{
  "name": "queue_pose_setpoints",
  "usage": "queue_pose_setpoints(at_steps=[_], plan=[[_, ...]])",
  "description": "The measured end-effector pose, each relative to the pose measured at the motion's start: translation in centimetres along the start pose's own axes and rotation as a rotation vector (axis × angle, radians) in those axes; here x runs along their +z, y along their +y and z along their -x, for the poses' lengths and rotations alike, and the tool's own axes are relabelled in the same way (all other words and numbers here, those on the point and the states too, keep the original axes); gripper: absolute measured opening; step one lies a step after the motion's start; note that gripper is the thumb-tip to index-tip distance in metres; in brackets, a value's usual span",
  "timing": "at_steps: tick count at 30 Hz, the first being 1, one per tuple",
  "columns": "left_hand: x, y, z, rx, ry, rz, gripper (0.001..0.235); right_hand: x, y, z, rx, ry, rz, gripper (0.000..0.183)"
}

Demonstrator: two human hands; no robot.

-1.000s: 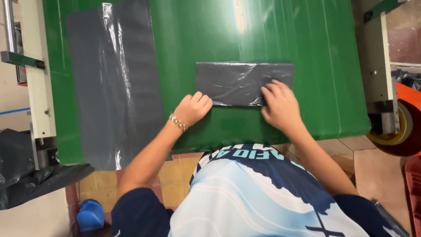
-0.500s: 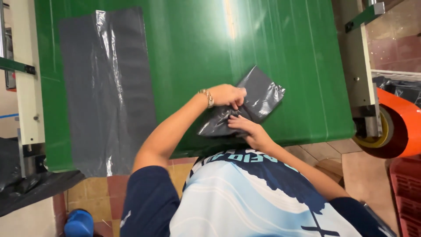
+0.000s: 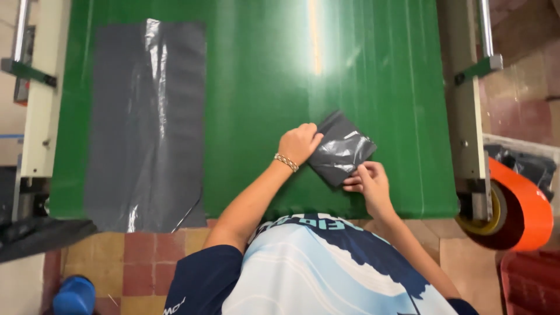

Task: Folding plastic bags on a conveyor belt and placing them into a storage crate

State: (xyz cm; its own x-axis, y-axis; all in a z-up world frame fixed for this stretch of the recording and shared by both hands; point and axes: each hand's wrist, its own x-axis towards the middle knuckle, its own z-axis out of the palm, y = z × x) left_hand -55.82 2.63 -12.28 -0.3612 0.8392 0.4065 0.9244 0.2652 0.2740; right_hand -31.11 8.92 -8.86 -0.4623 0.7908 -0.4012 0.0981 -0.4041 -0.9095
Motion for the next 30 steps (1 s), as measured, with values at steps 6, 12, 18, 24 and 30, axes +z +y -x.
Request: queue_pose_setpoints(at_steps=[6,12,18,24,30], plan=[[2.0,0.3,-0.1,0.030,0.156,-0.160,0.030,6.7,-5.2,-1.6,-1.092,-0.218,0.895,0.030],[0.4,0.0,1.3,-0.149,0.304,-0.278,0.014,9.8,-2.0,-4.1,-1.031,-0.324,1.420,0.085],[-10.0,-6.1,9.6,-0.276,0.304,-0.345,0.033,10.0,-1.9,-4.0,-0.974,-0.364,1.521,0.094],[-22.5,-19.7,19.7,-0.504,0.141,-0.438,0.042,15.4,-3.7,1.2,-1.154,-0.463,1.471,0.110],[-24.0,-22.9,21.8,-0.279,-0.041,-0.334,0.055,31.5,5.2,11.8,-1.537,-0.956,1.363,0.106]])
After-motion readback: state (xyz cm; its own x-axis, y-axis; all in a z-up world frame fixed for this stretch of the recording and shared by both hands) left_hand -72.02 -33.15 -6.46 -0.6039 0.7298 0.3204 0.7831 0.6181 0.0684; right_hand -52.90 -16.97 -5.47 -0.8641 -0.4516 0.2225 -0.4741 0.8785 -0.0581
